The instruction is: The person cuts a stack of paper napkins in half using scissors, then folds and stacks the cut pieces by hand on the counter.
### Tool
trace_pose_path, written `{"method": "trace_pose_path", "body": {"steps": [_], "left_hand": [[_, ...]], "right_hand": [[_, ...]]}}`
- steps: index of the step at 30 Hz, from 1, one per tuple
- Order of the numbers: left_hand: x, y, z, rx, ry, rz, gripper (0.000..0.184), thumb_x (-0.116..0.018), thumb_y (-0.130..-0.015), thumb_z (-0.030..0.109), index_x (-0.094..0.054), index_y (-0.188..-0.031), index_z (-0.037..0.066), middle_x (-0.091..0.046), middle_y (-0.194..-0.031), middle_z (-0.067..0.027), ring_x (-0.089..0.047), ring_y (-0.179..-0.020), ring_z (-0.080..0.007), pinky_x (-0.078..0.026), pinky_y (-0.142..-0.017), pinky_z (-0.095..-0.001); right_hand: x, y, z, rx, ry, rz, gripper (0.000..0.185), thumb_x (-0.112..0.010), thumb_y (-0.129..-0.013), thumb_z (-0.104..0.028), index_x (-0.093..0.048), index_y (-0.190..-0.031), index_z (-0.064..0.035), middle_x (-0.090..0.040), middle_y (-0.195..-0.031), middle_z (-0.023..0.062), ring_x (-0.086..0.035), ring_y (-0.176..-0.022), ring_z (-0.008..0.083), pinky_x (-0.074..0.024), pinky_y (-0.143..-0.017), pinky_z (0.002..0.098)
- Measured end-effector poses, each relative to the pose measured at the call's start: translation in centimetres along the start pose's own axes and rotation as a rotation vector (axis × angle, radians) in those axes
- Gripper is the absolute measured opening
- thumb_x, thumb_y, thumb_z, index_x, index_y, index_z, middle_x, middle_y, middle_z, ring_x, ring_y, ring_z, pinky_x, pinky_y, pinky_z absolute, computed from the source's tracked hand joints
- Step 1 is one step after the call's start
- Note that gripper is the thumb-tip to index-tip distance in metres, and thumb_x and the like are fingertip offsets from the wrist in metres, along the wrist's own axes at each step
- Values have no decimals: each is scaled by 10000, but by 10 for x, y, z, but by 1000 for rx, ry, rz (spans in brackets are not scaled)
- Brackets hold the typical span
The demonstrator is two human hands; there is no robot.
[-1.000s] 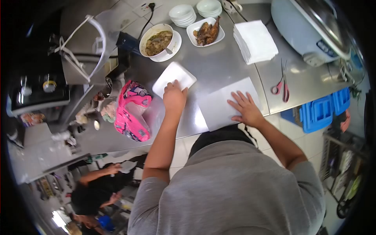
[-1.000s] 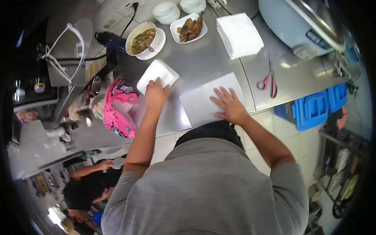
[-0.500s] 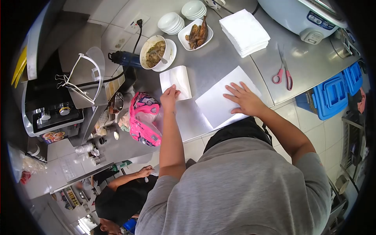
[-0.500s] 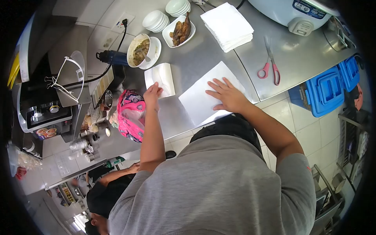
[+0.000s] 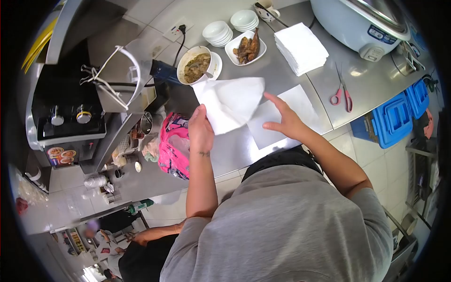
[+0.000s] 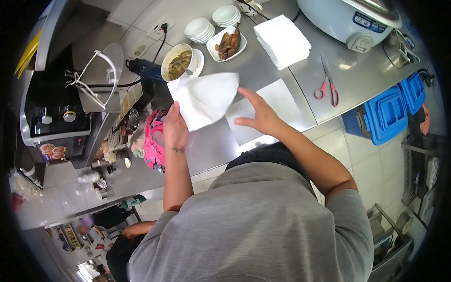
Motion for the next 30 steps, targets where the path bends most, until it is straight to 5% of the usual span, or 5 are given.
{"method": "trace_pose_path", "body": {"steps": [5, 10, 16, 26, 30], "left_hand": [[-7, 45, 17, -37, -57, -77, 190, -541, -956, 169, -614, -983, -5, -658, -910, -57, -623, -822, -127, -495, -765, -252], [15, 51, -2, -70, -273, -57, 214, -631, -901, 183, -681, -934, -22, -670, -827, -48, -607, -767, -103, -474, -728, -234], [-13, 58, -48, -1, -448, -168, 200, -649, -885, 134, -700, -963, -43, -683, -852, -63, -600, -771, -102, -478, -737, -254], [-40, 59, -108, 284, -375, -269, 260, -595, -934, 168, -663, -1060, -49, -677, -990, -110, -630, -883, -156, -514, -807, -294], [-52, 58, -119, 233, -464, -353, 273, -564, -952, 179, -651, -1077, -48, -670, -1003, -118, -629, -920, -175, -515, -830, -303]], "right_hand": [[-10, -37, -22, -141, -904, -47, 871, -715, -820, -257, -188, -1494, -95, -378, -1437, 154, -355, -1324, 247, -256, -1105, 387], [-5, -43, -33, -197, -552, -119, 514, -660, -867, -184, -477, -1327, -44, -602, -1199, 108, -577, -1072, 183, -435, -965, 322], [-32, -6, -18, -478, -770, -120, 497, -696, -844, -191, -532, -1270, 4, -642, -1109, 94, -624, -981, 190, -466, -890, 300], [-32, 32, 28, -626, -871, -36, 446, -608, -903, -294, -566, -1210, 27, -637, -1085, 143, -615, -990, 211, -487, -856, 344], [-33, 39, 18, -583, -832, -92, 448, -613, -900, -349, -591, -1169, 9, -628, -1100, 119, -574, -1041, 189, -426, -924, 310]]}}
Point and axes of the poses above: each hand's wrist, its own y-axis away from the middle knuckle, its own x-axis out of the back of the hand, z = x × y, the point moved 9 cm from there along -y, towards the middle knuckle
